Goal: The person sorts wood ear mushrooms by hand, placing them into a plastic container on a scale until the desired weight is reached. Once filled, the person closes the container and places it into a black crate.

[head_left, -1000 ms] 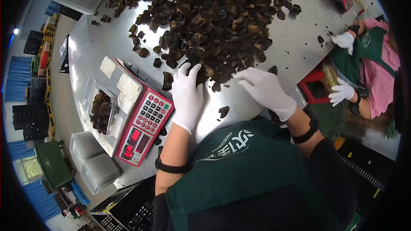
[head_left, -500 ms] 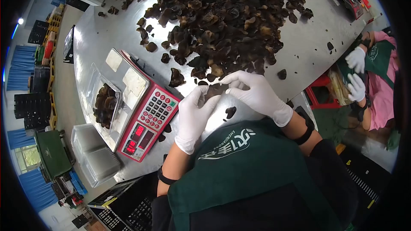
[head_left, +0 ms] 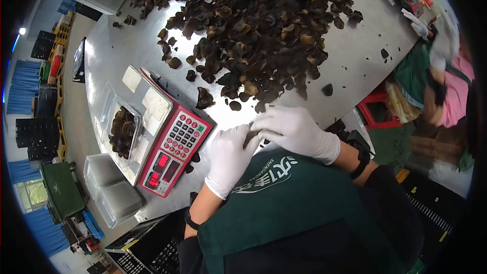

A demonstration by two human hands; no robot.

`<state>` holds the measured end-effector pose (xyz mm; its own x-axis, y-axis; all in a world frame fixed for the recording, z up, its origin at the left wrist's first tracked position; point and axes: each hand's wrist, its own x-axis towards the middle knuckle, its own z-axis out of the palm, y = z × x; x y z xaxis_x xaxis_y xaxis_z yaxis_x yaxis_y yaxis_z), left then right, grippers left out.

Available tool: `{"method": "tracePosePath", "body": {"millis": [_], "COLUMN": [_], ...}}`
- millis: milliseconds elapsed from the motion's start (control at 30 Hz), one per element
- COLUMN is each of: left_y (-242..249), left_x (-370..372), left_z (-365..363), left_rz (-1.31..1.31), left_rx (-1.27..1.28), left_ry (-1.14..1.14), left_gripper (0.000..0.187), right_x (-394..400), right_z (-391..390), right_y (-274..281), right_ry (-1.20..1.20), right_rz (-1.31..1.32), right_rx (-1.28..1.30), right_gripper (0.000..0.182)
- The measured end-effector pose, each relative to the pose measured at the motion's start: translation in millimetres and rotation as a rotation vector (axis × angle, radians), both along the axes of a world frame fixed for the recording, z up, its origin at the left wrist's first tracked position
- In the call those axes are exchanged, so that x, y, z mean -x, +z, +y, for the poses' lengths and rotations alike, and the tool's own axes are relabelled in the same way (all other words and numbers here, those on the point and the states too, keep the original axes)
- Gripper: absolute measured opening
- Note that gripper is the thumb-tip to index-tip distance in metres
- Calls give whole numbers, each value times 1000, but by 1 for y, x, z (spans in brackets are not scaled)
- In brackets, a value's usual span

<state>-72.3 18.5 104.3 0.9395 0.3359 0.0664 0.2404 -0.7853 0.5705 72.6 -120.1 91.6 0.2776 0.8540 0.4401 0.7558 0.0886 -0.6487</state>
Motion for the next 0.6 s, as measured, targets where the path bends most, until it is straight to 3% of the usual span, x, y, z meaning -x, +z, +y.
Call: {"method": "tracePosePath", "body": {"millis": [200, 367, 433, 467, 500, 533, 600], "left_y": [1, -3, -5, -6, -6, -3, -12], "left_x": [7, 7, 8, 11, 12, 10, 13], "left_z": [-6, -7, -6, -6, -6, -5, -6], "left_rz": [152, 81, 62, 68, 72, 87, 41], "left_rx": [-245, -321, -288, -133, 21, 122, 234], "left_ry": [-172, -267, -282, -277, -269, -268, -258], "left_gripper": [24, 24, 23, 23, 24, 27, 26], "right_x": [11, -1, -21, -39, -50, -64, -86], "right_z": [-11, -11, -4, 4, 18, 29, 49], "right_y": [-13, -8, 5, -13, -11, -16, -32], "right_ry": [51, 135, 220, 162, -22, -122, -191], "right_rz": [-2, 123, 645, 342, 571, 475, 4], "right_rx": [76, 220, 463, 274, 226, 152, 115], "right_gripper": [10, 8, 8, 8, 9, 8, 38]}}
